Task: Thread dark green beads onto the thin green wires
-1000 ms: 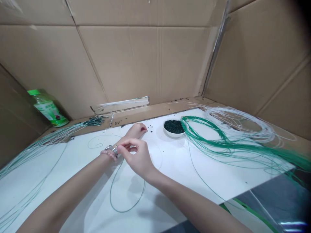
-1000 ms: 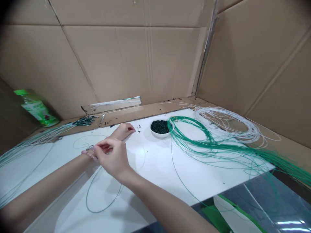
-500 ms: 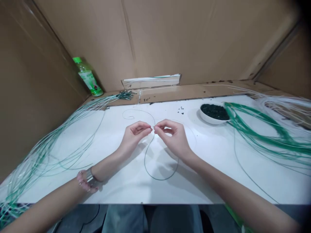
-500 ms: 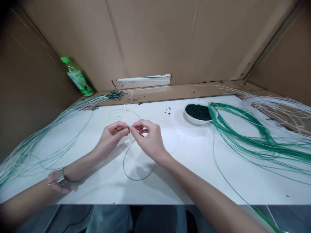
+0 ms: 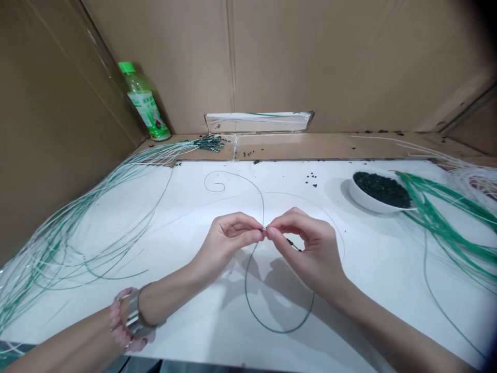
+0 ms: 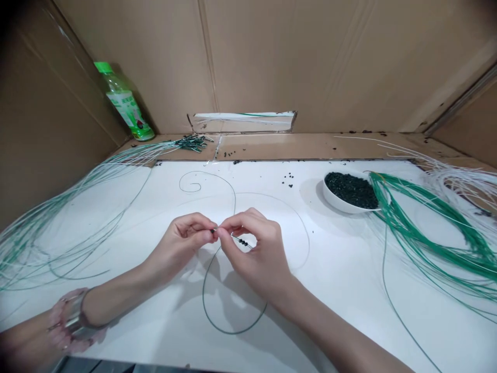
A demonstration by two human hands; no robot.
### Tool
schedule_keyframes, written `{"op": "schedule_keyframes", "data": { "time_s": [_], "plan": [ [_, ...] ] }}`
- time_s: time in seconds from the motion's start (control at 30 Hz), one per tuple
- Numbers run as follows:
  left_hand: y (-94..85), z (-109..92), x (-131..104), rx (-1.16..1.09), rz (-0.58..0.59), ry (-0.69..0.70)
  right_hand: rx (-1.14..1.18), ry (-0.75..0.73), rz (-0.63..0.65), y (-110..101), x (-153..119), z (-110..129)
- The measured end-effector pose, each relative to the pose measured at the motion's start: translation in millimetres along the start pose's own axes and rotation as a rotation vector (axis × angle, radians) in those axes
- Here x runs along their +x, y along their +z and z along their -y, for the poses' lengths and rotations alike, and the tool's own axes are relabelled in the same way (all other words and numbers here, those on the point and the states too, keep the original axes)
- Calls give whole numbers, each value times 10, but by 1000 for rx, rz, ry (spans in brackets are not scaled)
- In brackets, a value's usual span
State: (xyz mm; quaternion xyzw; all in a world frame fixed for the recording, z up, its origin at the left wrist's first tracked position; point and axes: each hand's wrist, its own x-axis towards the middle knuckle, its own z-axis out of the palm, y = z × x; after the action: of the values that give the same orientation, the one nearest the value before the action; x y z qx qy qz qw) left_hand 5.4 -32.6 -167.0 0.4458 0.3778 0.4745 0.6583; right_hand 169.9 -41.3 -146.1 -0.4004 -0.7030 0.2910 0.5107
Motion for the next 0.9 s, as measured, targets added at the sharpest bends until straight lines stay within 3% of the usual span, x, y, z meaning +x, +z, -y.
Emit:
{"op": "schedule_keyframes", "data": {
  "time_s": [0.4,0.9],
  "plan": [
    [18,-3,-13,-93,1,-82,-134,-99,23,17,-7,11],
    [5,3,-10,-78,15,-62,-130,-137,17,4,-12,2]
  ]
}}
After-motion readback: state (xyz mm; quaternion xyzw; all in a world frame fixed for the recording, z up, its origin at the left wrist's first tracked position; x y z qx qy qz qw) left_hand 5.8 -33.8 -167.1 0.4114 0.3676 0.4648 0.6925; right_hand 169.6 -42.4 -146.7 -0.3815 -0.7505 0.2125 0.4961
